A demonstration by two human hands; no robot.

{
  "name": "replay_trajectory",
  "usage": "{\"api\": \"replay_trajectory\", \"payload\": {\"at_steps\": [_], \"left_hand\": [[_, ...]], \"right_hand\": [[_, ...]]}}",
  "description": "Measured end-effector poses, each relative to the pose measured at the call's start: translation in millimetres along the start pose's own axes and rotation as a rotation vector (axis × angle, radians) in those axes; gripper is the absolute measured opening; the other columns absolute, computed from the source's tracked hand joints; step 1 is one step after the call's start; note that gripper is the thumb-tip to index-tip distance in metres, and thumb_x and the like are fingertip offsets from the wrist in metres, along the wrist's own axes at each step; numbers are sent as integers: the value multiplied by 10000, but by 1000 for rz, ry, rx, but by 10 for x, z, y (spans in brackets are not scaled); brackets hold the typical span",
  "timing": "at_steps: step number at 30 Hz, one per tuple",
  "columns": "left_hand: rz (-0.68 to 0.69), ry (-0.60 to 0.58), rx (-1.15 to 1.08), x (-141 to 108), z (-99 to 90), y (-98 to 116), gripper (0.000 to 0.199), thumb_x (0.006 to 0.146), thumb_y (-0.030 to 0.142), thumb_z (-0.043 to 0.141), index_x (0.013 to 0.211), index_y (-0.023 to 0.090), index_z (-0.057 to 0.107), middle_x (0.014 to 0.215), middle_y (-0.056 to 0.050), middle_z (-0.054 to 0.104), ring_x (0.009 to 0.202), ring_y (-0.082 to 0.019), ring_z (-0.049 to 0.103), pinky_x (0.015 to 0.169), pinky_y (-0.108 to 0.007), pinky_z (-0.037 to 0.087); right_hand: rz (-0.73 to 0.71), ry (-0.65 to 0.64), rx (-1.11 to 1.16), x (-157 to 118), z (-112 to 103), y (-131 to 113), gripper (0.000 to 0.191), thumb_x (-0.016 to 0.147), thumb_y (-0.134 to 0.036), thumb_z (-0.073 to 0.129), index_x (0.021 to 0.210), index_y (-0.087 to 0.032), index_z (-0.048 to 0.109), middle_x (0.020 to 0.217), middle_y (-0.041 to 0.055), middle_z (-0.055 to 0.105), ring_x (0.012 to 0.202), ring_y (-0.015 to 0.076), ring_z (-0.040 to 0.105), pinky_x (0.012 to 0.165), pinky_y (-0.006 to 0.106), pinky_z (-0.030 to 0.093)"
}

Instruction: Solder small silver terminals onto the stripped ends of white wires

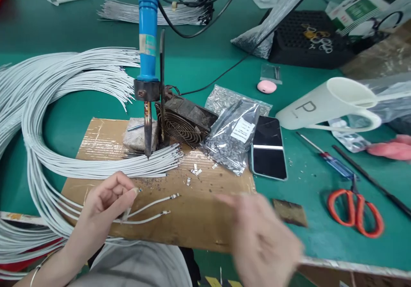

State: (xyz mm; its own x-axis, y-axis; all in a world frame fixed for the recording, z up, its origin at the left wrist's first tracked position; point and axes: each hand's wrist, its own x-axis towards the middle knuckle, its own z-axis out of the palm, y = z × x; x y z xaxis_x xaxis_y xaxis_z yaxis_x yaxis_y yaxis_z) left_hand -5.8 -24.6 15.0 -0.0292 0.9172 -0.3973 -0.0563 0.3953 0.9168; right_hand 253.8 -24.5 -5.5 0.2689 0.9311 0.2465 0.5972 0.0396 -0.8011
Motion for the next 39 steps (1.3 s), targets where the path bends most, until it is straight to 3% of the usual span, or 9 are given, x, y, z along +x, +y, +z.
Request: {"api": "replay_trajectory", "payload": {"at_steps": [2,4,7,20,25,29,32,34,39], "left_hand": [[17,16,17,-4,1,9,297,975,401,695,789,186,608,583,65,460,522,-97,315,502,-226,236],[32,13,28,-16,-7,12,297,989,400,679,794,187,604,580,65,453,523,-99,314,499,-226,236],[53,18,36,-36,-15,-6,287,1000,386,665,800,188,610,580,67,436,529,-100,313,494,-218,239],[152,43,138,-62,61,-71,173,977,255,644,818,199,607,645,27,582,541,-106,473,496,-187,358],[79,40,39,-81,151,-142,249,1031,391,609,865,216,545,583,74,461,501,-97,370,470,-189,294],[-12,16,-102,-58,192,-54,355,963,505,685,843,211,526,575,78,470,492,-89,369,456,-173,285],[-40,13,-96,-11,163,19,344,913,464,736,815,189,555,555,78,469,496,-85,362,472,-170,303],[-38,20,-82,22,129,34,300,901,407,739,800,175,577,543,85,449,488,-76,316,468,-170,272],[0,58,-77,61,77,7,201,906,296,706,778,165,623,542,94,402,495,-73,232,458,-186,181]], "right_hand": [[15,-163,235,-130,368,-267,152,939,-269,712,885,-269,854,691,33,625,599,168,573,477,267,392],[112,-271,408,-215,654,-484,141,929,-251,724,958,-269,860,728,25,636,602,150,572,477,246,421],[122,-355,554,-261,851,-615,156,924,-243,740,1006,-285,866,694,3,613,576,125,554,472,216,430],[253,-362,658,-229,841,-623,139,860,-187,777,745,-247,826,615,-30,545,543,93,476,468,195,350],[253,-161,666,-355,976,-709,187,827,-133,736,656,-208,755,580,-43,502,499,88,447,441,194,340],[9,24,510,-439,1083,-703,193,843,-66,724,707,-203,719,588,-40,541,527,103,478,470,211,391],[-172,-9,434,-403,1056,-641,212,843,-2,735,863,-212,758,629,-45,571,558,101,476,508,220,411],[-208,-87,424,-352,993,-600,267,855,13,732,954,-228,790,663,-37,612,587,106,509,540,228,440],[-39,-190,501,-307,860,-531,266,915,-71,718,992,-300,829,737,-26,678,652,128,595,566,233,478]]}}
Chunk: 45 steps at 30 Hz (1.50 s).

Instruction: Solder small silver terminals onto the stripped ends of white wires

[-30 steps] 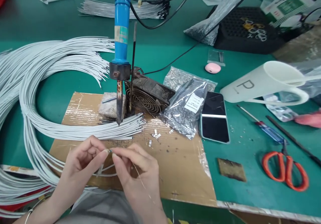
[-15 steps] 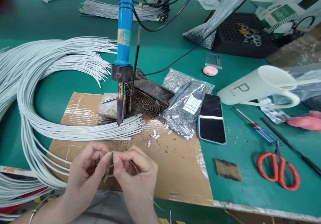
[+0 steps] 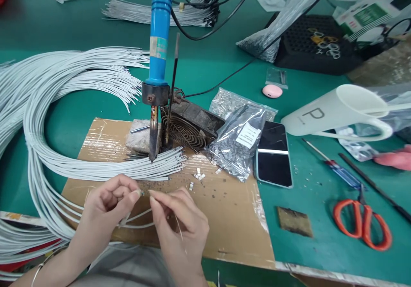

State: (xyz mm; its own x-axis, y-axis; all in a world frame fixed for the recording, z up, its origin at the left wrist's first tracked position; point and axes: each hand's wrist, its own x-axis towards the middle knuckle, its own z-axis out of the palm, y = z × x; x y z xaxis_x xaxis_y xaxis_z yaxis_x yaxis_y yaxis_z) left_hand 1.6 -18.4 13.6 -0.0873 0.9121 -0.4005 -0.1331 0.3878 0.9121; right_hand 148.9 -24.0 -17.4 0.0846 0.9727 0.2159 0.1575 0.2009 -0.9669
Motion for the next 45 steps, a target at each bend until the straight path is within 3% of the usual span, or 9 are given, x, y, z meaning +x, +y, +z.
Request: {"api": "replay_trajectory", "payload": {"at_steps": [13,20,23,25,27,30,35,39,45], "left_hand": [[8,12,18,-27,3,-7,223,903,295,703,742,171,612,520,104,370,493,-76,159,451,-204,134],[0,15,36,2,13,-14,222,901,301,705,745,175,611,520,102,373,496,-79,167,452,-207,132],[1,10,36,-9,1,0,236,915,320,696,748,174,616,520,101,367,493,-80,166,449,-206,138],[-8,-2,40,-9,-20,16,249,914,333,705,746,172,618,519,101,358,494,-80,178,451,-203,146],[-19,12,41,3,-46,34,256,902,340,728,746,169,620,527,100,359,500,-78,189,457,-195,151],[-41,61,29,36,-70,58,248,874,351,765,770,167,637,542,95,400,495,-69,208,462,-181,159],[-38,115,35,48,-22,106,234,850,343,783,762,175,647,531,77,462,478,-74,322,473,-176,237],[-14,81,94,32,6,139,248,902,359,733,767,170,646,550,58,488,503,-88,344,500,-203,259],[20,19,120,74,-42,108,240,917,344,720,766,168,657,599,47,498,546,-102,352,510,-212,268]], "right_hand": [[3,-25,21,-50,12,8,357,905,-44,716,1070,-336,838,717,-33,674,639,125,591,563,226,486],[-31,32,41,-100,34,29,331,920,-59,711,1089,-316,833,718,-29,664,629,123,578,549,230,456],[17,27,53,-85,-91,66,277,1031,-209,598,1133,-319,831,754,-1,678,653,143,596,572,260,476],[56,14,36,-51,-260,116,408,1109,-346,429,1151,-327,834,772,20,699,665,156,615,581,274,502],[96,103,-37,1,-455,174,588,1134,-438,298,1045,-300,863,748,35,712,661,161,626,568,271,507],[156,217,-275,85,-667,245,425,1076,-403,533,862,-227,855,743,33,725,636,140,626,564,246,486],[31,140,-707,178,-623,355,251,926,-381,740,775,-183,774,659,2,655,549,138,584,525,263,471],[-14,84,-689,191,-489,398,221,936,-370,709,806,-198,756,688,5,653,614,162,618,577,280,500],[-27,84,-688,156,-489,357,236,989,-384,670,857,-199,734,723,-10,684,506,118,589,536,274,482]]}}
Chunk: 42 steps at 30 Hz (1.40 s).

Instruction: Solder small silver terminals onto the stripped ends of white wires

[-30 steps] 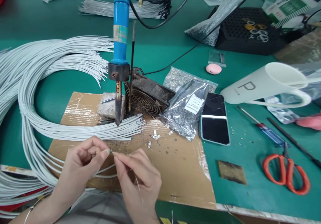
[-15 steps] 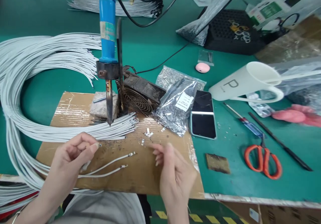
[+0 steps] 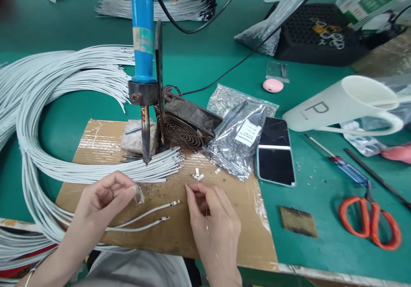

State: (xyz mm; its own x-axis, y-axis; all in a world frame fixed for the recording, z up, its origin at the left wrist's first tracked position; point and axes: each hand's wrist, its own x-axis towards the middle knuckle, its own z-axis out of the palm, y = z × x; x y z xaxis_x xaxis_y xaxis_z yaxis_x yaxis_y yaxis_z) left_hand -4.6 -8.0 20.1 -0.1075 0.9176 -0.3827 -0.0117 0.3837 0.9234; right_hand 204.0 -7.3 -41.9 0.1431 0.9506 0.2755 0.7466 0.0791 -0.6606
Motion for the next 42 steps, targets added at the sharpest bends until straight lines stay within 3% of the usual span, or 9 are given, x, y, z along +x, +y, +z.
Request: {"api": "replay_trajectory", "payload": {"at_steps": [6,16,26,32,38,42], "left_hand": [[-8,-18,6,7,11,-11,226,903,313,729,753,163,652,602,38,504,553,-105,350,507,-212,254],[-14,-31,11,10,16,-12,204,880,286,744,745,162,652,586,40,508,535,-97,353,497,-200,259],[-43,-59,-32,8,30,-55,193,909,313,726,802,163,667,600,45,530,502,-75,338,467,-173,257],[-70,-77,-19,17,18,-41,198,886,316,747,795,168,653,558,87,432,485,-69,256,447,-178,194],[-92,-63,0,5,31,28,217,838,317,784,762,176,637,538,102,370,490,-76,204,460,-202,173],[-95,-75,4,8,37,27,208,846,296,768,755,179,623,547,104,354,505,-79,169,466,-211,159]], "right_hand": [[37,48,9,8,-10,29,204,976,-358,709,874,-194,773,742,-3,679,533,117,584,524,261,483],[38,16,75,38,-7,44,169,964,-332,705,906,-188,773,744,2,646,547,111,554,509,245,491],[157,45,24,14,23,119,289,928,-461,715,856,-187,772,694,2,604,526,128,508,480,272,448],[140,39,35,11,73,72,296,932,-475,706,902,-188,775,707,12,626,577,154,560,540,290,487],[115,24,65,-14,108,0,189,937,-377,710,862,-211,760,759,19,691,552,140,571,543,281,505],[283,67,273,-87,81,-127,156,920,-365,761,921,-209,752,816,39,792,606,161,720,558,251,587]]}}
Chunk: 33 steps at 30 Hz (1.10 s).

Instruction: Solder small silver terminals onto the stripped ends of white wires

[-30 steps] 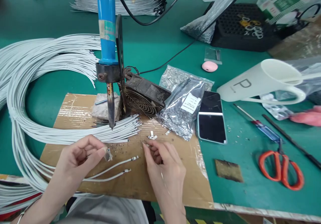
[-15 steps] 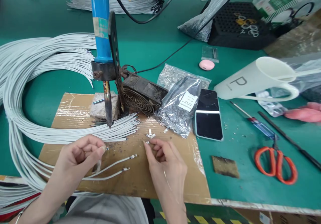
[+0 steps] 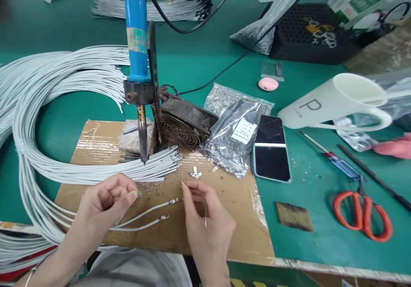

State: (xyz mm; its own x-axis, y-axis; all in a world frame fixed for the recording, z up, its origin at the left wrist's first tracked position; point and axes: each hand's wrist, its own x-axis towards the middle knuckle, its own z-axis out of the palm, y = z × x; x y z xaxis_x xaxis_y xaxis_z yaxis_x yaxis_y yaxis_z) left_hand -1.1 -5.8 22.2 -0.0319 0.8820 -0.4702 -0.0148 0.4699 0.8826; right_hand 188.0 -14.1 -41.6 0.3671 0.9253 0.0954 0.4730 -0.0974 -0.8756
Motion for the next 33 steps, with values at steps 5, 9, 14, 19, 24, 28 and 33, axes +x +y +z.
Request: {"api": "replay_trajectory", "payload": {"at_steps": [5,9,14,19,24,28,33], "left_hand": [[22,-20,-11,15,-13,-47,200,890,290,720,765,180,608,546,111,333,510,-82,148,463,-212,135],[23,-14,-23,24,-10,-61,205,888,284,719,757,181,601,541,113,337,510,-82,145,466,-213,134],[12,-13,-26,9,-8,-66,211,897,282,713,756,180,595,540,111,344,511,-83,154,470,-215,138],[12,-21,-50,-15,0,-70,233,900,285,711,739,180,579,538,111,345,518,-84,147,472,-214,142],[5,-38,-75,-8,21,-79,232,885,278,715,731,181,571,520,116,346,506,-77,146,466,-211,133],[-5,-27,-76,-1,21,-84,221,878,268,712,731,182,572,515,116,353,502,-75,147,462,-209,124],[8,-21,-72,1,19,-80,214,873,260,710,729,182,573,509,118,352,491,-71,156,457,-208,120]], "right_hand": [[44,-78,255,-148,-16,-273,73,897,-287,789,906,-228,830,716,18,748,580,155,682,561,250,594],[32,-235,370,-225,14,-396,190,900,-192,763,977,-326,874,783,5,733,542,110,594,488,215,514],[24,-285,426,-252,82,-399,271,879,-148,769,1006,-363,874,770,1,729,524,102,559,469,207,478],[20,-290,432,-255,116,-401,259,888,-149,758,995,-354,874,768,0,726,520,97,559,469,202,476],[33,-286,455,-272,122,-408,261,891,-153,749,987,-363,872,750,-8,713,521,93,552,459,194,456],[93,-287,460,-288,118,-414,242,885,-172,759,958,-372,872,753,-14,707,542,87,560,462,185,431],[143,-301,472,-294,103,-434,255,886,-192,758,970,-405,870,742,-23,692,552,85,554,477,188,429]]}}
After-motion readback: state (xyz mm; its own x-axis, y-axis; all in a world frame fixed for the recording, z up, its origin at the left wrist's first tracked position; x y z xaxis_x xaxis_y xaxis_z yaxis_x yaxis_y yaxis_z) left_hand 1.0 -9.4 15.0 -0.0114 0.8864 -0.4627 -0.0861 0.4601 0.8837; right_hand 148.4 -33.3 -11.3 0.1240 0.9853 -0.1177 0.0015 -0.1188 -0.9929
